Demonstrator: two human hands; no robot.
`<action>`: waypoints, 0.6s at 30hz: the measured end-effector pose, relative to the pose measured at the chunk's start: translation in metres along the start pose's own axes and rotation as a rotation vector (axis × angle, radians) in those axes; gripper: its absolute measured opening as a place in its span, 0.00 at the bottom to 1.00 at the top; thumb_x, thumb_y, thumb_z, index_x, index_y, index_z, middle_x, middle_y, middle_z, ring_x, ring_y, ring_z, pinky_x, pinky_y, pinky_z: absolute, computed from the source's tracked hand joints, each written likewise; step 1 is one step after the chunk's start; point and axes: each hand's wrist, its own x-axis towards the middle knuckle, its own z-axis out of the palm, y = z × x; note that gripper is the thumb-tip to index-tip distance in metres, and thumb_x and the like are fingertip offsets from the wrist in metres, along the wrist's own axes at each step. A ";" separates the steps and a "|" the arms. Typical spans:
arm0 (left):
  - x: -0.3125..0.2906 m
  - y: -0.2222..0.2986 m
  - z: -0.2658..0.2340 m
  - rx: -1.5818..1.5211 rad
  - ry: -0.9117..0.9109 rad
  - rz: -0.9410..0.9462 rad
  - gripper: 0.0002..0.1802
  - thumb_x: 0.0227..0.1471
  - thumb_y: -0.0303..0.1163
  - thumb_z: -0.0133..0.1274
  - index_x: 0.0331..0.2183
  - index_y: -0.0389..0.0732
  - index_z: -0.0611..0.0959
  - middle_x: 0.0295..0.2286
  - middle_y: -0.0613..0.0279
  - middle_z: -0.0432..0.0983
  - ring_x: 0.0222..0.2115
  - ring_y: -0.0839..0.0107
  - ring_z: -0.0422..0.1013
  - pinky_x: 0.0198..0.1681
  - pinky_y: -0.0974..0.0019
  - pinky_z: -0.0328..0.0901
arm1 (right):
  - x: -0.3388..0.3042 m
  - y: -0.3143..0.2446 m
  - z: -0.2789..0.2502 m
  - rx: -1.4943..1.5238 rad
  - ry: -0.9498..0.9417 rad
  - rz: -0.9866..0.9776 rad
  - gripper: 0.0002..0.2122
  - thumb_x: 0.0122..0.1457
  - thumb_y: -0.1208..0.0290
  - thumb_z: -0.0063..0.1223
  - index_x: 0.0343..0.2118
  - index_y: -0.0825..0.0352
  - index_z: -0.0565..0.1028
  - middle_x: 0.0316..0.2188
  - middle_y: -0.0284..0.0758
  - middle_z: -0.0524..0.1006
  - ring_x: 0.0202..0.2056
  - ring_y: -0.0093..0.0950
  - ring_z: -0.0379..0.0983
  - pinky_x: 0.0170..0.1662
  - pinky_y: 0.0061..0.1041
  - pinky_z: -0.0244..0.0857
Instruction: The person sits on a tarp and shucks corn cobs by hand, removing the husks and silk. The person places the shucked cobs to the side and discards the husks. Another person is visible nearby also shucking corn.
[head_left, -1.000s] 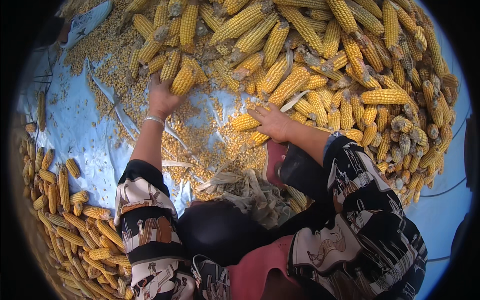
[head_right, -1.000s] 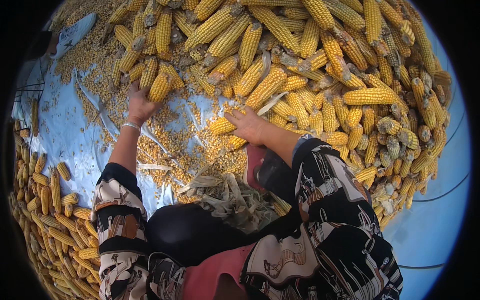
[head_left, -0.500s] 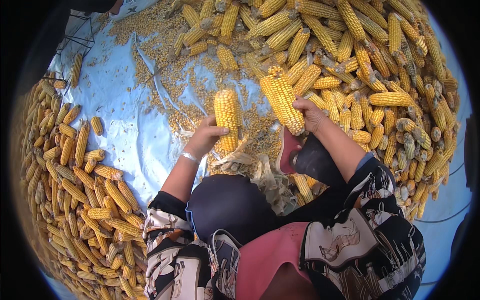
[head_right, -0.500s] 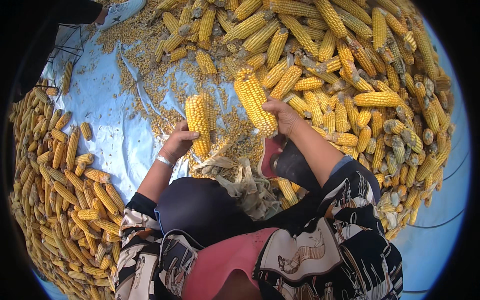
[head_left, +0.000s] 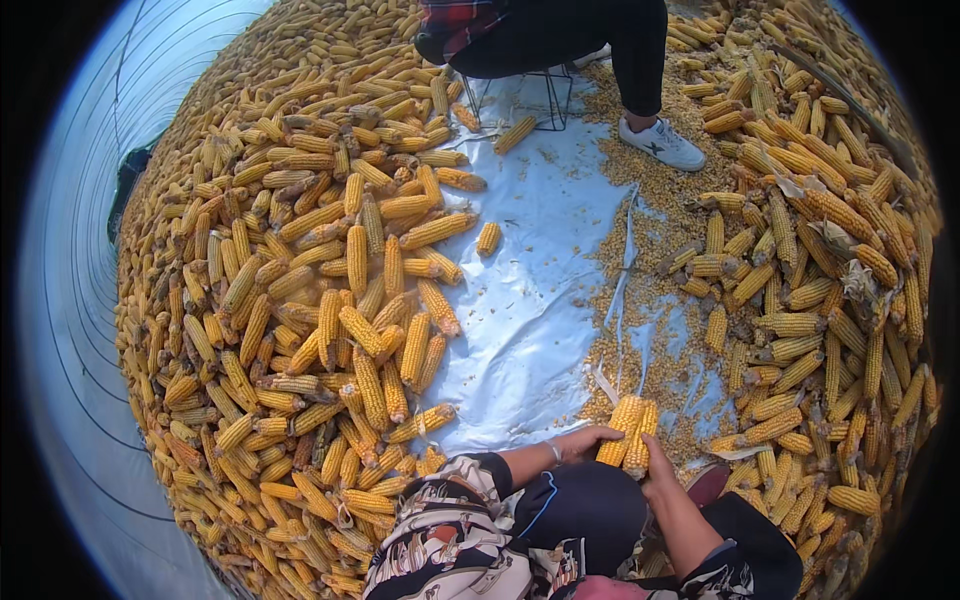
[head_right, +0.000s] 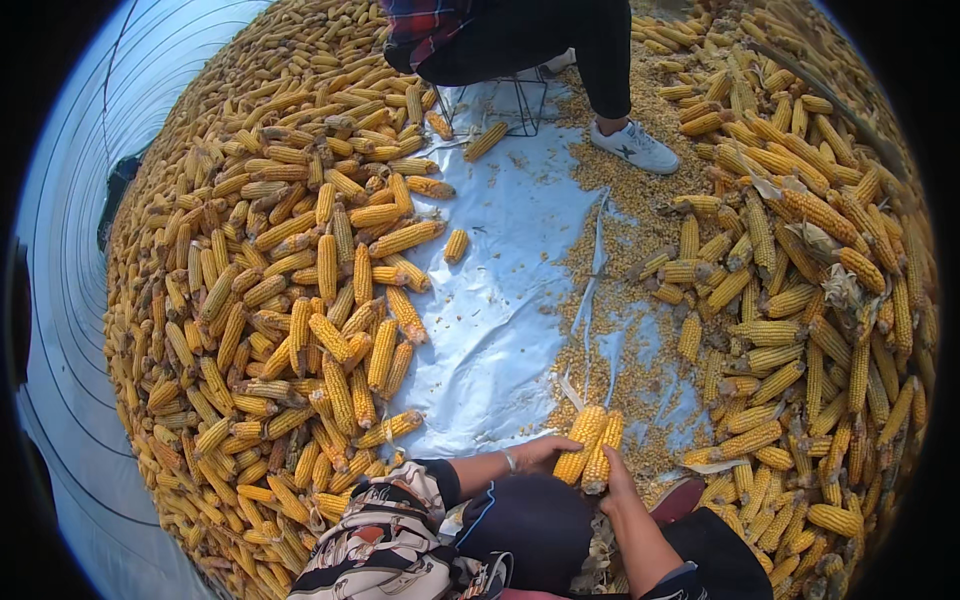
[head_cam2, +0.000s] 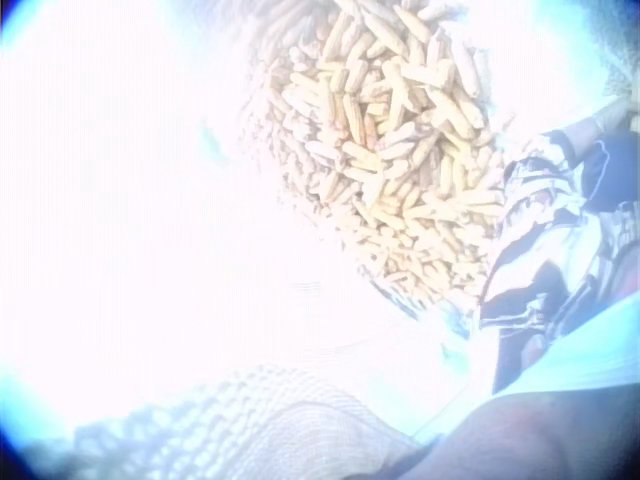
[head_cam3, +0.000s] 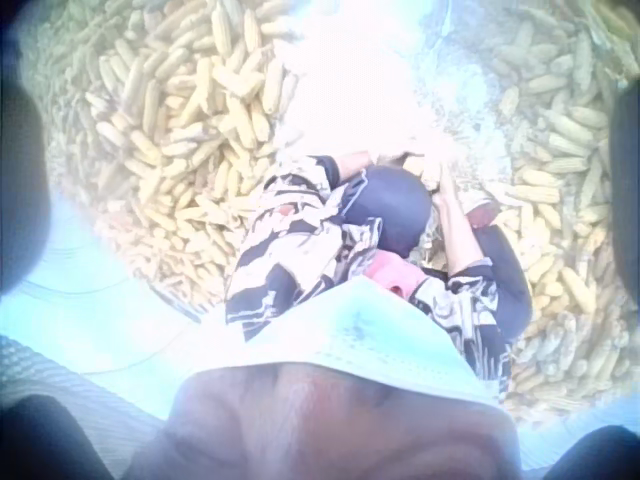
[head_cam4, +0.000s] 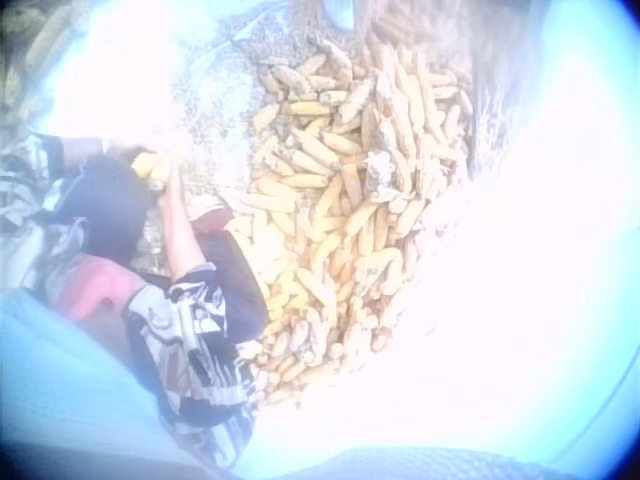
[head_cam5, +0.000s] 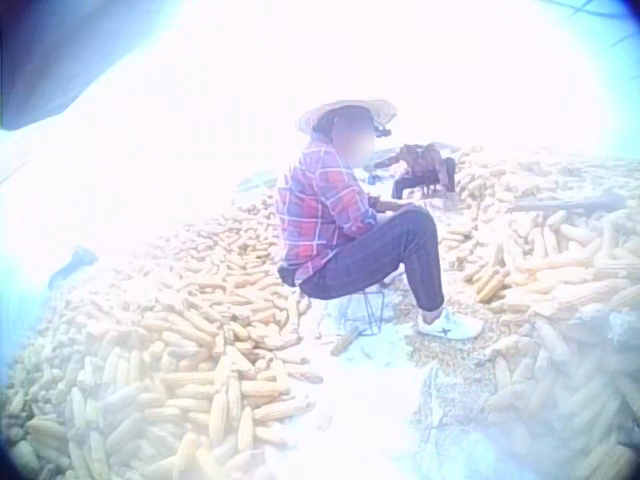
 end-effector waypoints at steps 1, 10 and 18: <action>-0.027 0.007 -0.005 -0.030 0.089 0.139 0.34 0.53 0.41 0.55 0.58 0.40 0.64 0.54 0.54 0.64 0.51 0.57 0.67 0.55 0.46 0.61 | 0.004 -0.013 0.038 -0.126 -0.119 -0.040 0.19 0.62 0.59 0.47 0.51 0.66 0.68 0.43 0.36 0.76 0.41 0.32 0.75 0.43 0.35 0.71; -0.331 0.215 0.005 -0.056 0.010 1.689 0.40 0.54 0.53 0.53 0.59 0.40 0.60 0.57 0.46 0.58 0.59 0.49 0.56 0.60 0.45 0.55 | -0.094 -0.116 0.379 -0.700 -0.989 -0.963 0.39 0.52 0.54 0.62 0.63 0.66 0.56 0.58 0.47 0.64 0.56 0.34 0.64 0.57 0.31 0.60; -0.110 0.126 -0.028 0.309 0.696 0.661 0.27 0.55 0.39 0.53 0.54 0.36 0.70 0.42 0.60 0.75 0.39 0.68 0.73 0.39 0.65 0.67 | 0.020 -0.085 0.035 -1.316 -0.146 -0.538 0.23 0.48 0.61 0.63 0.44 0.69 0.77 0.37 0.43 0.80 0.40 0.32 0.77 0.46 0.29 0.69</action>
